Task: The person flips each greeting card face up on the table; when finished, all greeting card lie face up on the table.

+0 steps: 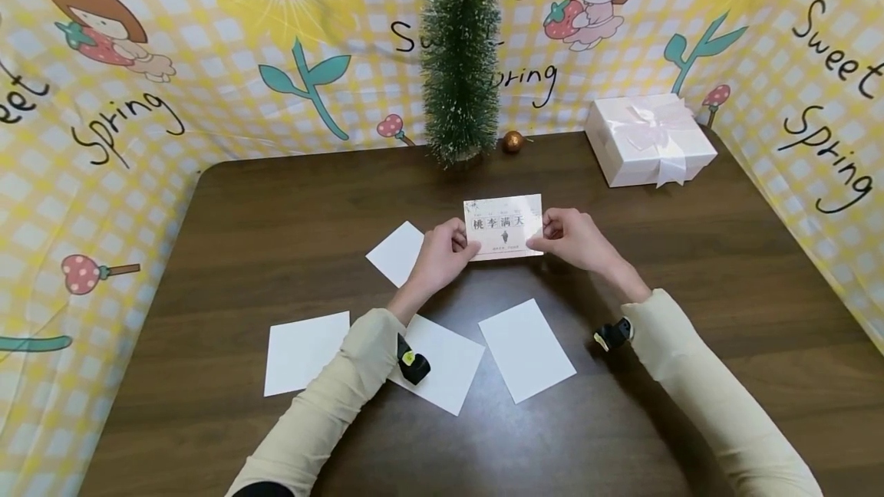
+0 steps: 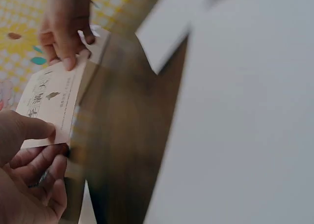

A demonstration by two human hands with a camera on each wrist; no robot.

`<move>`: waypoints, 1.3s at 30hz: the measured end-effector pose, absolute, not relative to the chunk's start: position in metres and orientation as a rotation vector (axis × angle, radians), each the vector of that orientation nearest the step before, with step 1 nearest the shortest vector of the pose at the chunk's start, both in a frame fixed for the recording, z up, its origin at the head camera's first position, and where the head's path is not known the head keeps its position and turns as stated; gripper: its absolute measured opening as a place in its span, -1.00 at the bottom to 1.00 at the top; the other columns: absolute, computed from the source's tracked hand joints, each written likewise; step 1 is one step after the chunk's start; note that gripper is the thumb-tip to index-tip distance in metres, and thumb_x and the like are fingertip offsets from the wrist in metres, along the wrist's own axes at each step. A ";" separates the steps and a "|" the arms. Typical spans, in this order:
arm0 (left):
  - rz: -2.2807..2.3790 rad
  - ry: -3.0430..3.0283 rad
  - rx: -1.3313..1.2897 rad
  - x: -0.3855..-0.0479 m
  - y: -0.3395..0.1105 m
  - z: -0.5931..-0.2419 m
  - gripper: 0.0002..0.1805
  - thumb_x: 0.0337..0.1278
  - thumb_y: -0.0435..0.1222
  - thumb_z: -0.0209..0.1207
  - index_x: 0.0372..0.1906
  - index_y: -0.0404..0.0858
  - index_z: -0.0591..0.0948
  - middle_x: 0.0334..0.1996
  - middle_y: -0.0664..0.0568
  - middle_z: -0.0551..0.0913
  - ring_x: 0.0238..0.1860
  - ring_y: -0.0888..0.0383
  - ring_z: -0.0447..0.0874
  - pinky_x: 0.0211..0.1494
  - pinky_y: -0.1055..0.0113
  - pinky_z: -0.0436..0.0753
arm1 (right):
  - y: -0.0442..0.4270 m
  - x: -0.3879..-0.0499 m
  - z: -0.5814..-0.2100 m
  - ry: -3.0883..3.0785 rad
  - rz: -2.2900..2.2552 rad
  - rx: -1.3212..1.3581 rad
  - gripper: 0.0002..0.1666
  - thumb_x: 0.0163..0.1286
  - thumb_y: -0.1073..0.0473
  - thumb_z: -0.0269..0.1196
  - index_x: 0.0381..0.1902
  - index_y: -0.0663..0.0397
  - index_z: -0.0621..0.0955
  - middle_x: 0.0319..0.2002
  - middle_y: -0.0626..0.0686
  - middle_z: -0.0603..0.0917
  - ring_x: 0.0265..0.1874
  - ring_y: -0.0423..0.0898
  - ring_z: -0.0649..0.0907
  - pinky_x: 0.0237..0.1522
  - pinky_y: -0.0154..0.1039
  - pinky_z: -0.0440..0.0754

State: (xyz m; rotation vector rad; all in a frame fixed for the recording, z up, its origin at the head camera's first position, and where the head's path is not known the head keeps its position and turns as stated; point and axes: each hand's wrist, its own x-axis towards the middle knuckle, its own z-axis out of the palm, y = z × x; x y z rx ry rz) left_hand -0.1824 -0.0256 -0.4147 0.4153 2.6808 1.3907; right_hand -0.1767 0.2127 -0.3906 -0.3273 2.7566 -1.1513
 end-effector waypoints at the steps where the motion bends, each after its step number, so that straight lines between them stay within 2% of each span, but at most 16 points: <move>1: 1.351 2.699 0.405 -0.183 -0.025 -0.416 -0.87 0.17 -0.36 0.25 -0.34 -0.33 0.53 -0.50 -0.03 0.60 -0.46 0.15 0.53 -0.30 0.38 0.47 | 0.212 -0.178 -0.392 2.761 -1.132 -0.317 -0.74 0.21 0.22 0.41 -0.41 0.22 0.52 -0.54 0.03 0.57 -0.53 -0.10 0.46 -0.45 -0.30 0.33; 5: 1.183 2.769 0.396 -0.185 -0.022 -0.421 -0.85 0.18 -0.32 0.23 -0.39 -0.30 0.53 -0.56 0.03 0.54 -0.47 0.15 0.48 -0.37 0.38 0.39 | 0.212 -0.183 -0.398 2.747 -1.068 -0.289 -0.72 0.20 0.19 0.41 -0.45 0.21 0.52 -0.56 0.02 0.57 -0.55 -0.11 0.45 -0.46 -0.28 0.33; 7: 1.070 2.820 0.419 -0.186 -0.020 -0.422 -0.84 0.18 -0.30 0.23 -0.41 -0.30 0.53 -0.55 0.01 0.54 -0.41 0.09 0.47 -0.33 0.33 0.40 | 0.211 -0.184 -0.401 2.744 -1.031 -0.274 -0.72 0.20 0.19 0.41 -0.47 0.22 0.52 -0.58 0.02 0.56 -0.56 -0.11 0.45 -0.47 -0.27 0.35; 15: 0.647 2.952 0.465 -0.187 -0.017 -0.426 -0.71 0.22 -0.13 0.24 -0.37 -0.31 0.64 -0.32 -0.11 0.59 -0.20 -0.08 0.45 -0.11 0.05 0.49 | 0.209 -0.183 -0.408 2.769 -0.815 -0.193 -0.68 0.21 0.05 0.41 -0.43 0.17 0.57 -0.56 0.02 0.59 -0.56 -0.09 0.50 -0.51 -0.26 0.39; 19: 0.542 2.984 0.472 -0.188 -0.015 -0.427 -0.67 0.23 -0.09 0.24 -0.36 -0.31 0.63 -0.25 -0.15 0.59 -0.18 -0.10 0.45 -0.11 0.04 0.50 | 0.209 -0.184 -0.409 2.792 -0.761 -0.183 -0.66 0.22 0.02 0.41 -0.40 0.18 0.58 -0.52 0.05 0.59 -0.53 -0.06 0.51 -0.49 -0.23 0.41; 26: 0.466 3.003 0.570 -0.187 -0.015 -0.428 -0.65 0.25 -0.09 0.22 -0.20 -0.34 0.53 -0.22 -0.19 0.56 -0.15 -0.13 0.45 -0.09 0.03 0.51 | 0.207 -0.181 -0.412 2.837 -0.709 -0.201 -0.66 0.26 0.00 0.37 -0.36 0.15 0.55 -0.50 0.06 0.57 -0.54 -0.05 0.51 -0.49 -0.21 0.40; 29: 0.491 2.953 0.724 -0.181 -0.017 -0.422 -0.73 0.28 -0.16 0.19 -0.19 -0.32 0.53 -0.22 -0.16 0.56 -0.13 -0.12 0.46 -0.06 0.03 0.50 | 0.207 -0.174 -0.410 2.875 -0.720 -0.313 -0.68 0.29 0.00 0.35 -0.33 0.14 0.55 -0.49 0.04 0.59 -0.55 -0.06 0.53 -0.48 -0.19 0.45; 32: 0.475 2.869 0.963 -0.171 -0.019 -0.413 -0.81 0.31 -0.25 0.15 -0.14 -0.30 0.56 -0.18 -0.12 0.56 -0.10 -0.10 0.47 -0.04 0.03 0.48 | 0.208 -0.164 -0.407 2.899 -0.729 -0.550 -0.70 0.30 0.02 0.34 -0.26 0.15 0.57 -0.41 0.05 0.64 -0.47 -0.05 0.59 -0.39 -0.13 0.54; 35: 0.369 2.790 1.217 -0.157 -0.024 -0.406 -0.85 0.34 -0.30 0.10 -0.12 -0.27 0.59 -0.15 -0.07 0.57 -0.07 -0.06 0.47 -0.04 0.05 0.48 | 0.210 -0.150 -0.404 2.862 -0.707 -0.855 -0.63 0.27 0.06 0.38 -0.13 0.21 0.59 -0.24 0.11 0.66 -0.27 0.01 0.63 -0.17 -0.06 0.59; 39: 0.232 2.703 1.462 -0.135 -0.035 -0.403 -0.85 0.35 -0.33 0.07 -0.09 -0.22 0.60 -0.10 0.00 0.58 -0.03 0.01 0.47 -0.03 0.10 0.47 | 0.214 -0.128 -0.404 2.766 -0.611 -1.153 -0.45 0.24 0.01 0.40 0.06 0.25 0.58 0.01 0.16 0.63 0.00 0.06 0.60 0.06 0.01 0.54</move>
